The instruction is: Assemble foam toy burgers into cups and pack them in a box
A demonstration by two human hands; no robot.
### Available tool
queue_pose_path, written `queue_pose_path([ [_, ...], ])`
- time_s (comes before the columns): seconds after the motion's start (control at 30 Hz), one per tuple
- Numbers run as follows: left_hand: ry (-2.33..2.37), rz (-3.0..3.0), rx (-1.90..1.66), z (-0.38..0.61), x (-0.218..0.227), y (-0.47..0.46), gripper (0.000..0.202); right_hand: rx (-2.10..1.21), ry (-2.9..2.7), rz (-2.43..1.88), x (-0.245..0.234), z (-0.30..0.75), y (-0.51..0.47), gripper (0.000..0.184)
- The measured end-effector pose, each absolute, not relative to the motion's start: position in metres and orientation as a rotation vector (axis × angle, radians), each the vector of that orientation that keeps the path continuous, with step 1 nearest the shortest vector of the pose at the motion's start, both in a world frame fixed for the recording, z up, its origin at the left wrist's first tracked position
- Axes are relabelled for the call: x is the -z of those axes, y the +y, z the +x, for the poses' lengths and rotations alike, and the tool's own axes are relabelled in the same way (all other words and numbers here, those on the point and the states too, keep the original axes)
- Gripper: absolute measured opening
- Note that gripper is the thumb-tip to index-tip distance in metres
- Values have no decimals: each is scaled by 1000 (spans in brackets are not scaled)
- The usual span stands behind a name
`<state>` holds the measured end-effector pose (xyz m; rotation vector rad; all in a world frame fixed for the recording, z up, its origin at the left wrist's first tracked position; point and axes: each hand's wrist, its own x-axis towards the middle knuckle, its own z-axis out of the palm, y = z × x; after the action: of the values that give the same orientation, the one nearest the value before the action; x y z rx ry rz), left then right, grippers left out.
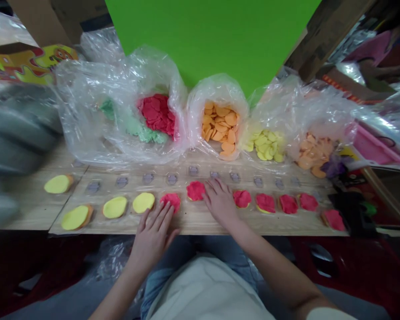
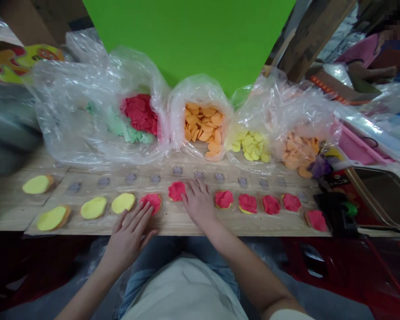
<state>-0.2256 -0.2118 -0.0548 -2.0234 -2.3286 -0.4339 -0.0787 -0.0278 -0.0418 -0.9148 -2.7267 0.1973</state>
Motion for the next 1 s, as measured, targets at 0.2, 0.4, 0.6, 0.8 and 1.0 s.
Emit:
queue_pose_path([
  [0.2, -2458, -1908, 305, -222, 51, -204, 56, -108, -2827, -899, 50, -68, -44, 54],
  [0.4, -2419, -2000, 410, -225, 45, -211, 43, -146, -2849, -828, 43, -67, -51, 40],
  [0.6, -2375, -1995, 427, -234, 31, -213, 38, -188, -2708, -746, 39, -61, -49, 28],
  [0.8, -2474, -1779, 951, -319, -3, -122, 28, -72, -2509, -535, 53, -64, -15, 42],
  [1.0, -2743, -1042, 980, -413, -23, 38, 57, 69, -2365, -352, 62, -69, 0, 36],
])
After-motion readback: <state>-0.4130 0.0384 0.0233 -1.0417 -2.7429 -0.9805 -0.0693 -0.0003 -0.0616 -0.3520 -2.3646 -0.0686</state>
